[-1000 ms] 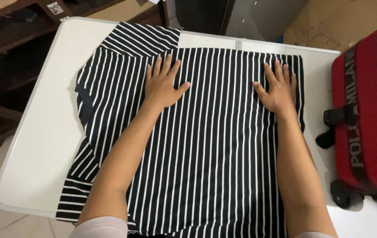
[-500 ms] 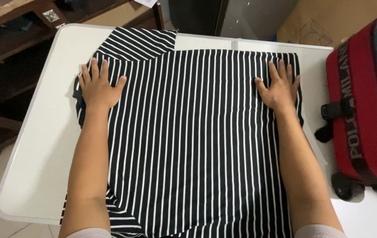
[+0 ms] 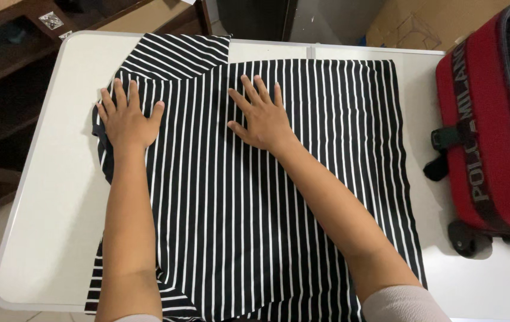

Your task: The person removes a striped shirt from a red suitcase and lays it on a white table. They fold the shirt by hand, smoothing it out and folding it into a compact rectangle.

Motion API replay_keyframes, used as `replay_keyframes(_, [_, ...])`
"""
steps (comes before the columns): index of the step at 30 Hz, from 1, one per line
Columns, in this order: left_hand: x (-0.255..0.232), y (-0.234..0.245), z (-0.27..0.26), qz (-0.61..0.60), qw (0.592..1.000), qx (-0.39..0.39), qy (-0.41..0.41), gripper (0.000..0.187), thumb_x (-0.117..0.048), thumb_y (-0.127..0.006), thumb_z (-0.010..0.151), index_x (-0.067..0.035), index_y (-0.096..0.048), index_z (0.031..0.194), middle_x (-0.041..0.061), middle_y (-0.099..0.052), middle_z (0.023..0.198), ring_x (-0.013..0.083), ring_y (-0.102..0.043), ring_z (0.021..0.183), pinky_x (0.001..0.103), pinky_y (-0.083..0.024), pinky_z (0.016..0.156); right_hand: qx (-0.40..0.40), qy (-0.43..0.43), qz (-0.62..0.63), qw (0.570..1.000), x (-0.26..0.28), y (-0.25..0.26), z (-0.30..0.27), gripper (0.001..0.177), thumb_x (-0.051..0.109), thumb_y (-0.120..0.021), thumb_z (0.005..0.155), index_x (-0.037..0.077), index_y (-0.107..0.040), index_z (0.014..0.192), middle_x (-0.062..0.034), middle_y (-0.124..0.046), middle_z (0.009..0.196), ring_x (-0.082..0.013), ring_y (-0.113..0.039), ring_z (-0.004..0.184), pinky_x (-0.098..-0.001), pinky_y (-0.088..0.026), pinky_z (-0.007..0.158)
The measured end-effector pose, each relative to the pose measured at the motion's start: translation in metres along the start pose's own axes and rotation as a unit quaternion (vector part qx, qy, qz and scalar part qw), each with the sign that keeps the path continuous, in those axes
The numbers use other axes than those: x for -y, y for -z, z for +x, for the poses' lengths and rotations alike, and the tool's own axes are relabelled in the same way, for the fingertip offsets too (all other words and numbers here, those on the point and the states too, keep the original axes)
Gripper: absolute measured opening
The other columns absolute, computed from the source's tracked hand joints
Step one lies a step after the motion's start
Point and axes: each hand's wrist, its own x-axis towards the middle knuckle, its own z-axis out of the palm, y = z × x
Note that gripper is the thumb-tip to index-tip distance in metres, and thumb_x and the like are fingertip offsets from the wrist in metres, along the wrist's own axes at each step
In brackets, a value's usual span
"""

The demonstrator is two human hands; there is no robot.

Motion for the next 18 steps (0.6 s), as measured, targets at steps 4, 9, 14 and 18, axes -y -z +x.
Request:
replay_keyframes(4, [0.001,0.001,0.002,0.009,1.0,0.003,-0.004,0.084,-0.066,-0.041,0.095,-0.017,-0.025,0.161,0.01,-0.008,0.17,0.0341,0.001,0.155,0.049,0.001,0.125,0.04,-0.069,0.026,0.996,-0.036,0.002,0.005,0.081,0.073,-0.037,0.092,0.031,-0.02,0.159,-0.0059,-0.008,0.167,-0.0285,-0.001,0.154,-0.0578,-0.001,0.122])
replay_keyframes(9, [0.001,0.004,0.002,0.008,1.0,0.016,0.002,0.083,-0.066,-0.041,0.095,-0.018,-0.025,0.161,0.009,-0.008,0.17,0.0334,0.001,0.155,0.049,0.0,0.125,-0.012,-0.146,0.037,0.988,-0.131,-0.004,-0.014,0.083,0.074,-0.035,0.091,0.031,-0.023,0.161,-0.0061,-0.012,0.169,-0.0275,-0.005,0.156,-0.056,-0.003,0.124])
replay_keyframes(14, [0.009,0.007,0.001,0.001,0.999,0.021,-0.027,0.083,-0.064,-0.043,0.094,-0.016,-0.027,0.161,0.012,-0.01,0.17,0.0349,0.0,0.156,0.051,-0.001,0.125,-0.053,-0.26,0.06,0.962,-0.232,-0.003,-0.06,0.081,0.067,-0.043,0.092,0.027,-0.027,0.161,-0.0072,-0.016,0.172,-0.0275,-0.008,0.159,-0.0603,-0.005,0.124])
replay_keyframes(18, [0.003,0.004,0.006,0.024,0.999,0.011,-0.038,0.077,-0.055,-0.05,0.098,-0.011,-0.029,0.158,0.019,-0.013,0.167,0.0421,-0.003,0.151,0.06,-0.003,0.12,-0.051,-0.296,0.047,0.953,-0.263,0.005,-0.07,0.066,0.049,-0.037,0.102,0.02,-0.026,0.16,-0.0147,-0.016,0.169,-0.0355,-0.007,0.155,-0.0685,-0.001,0.119])
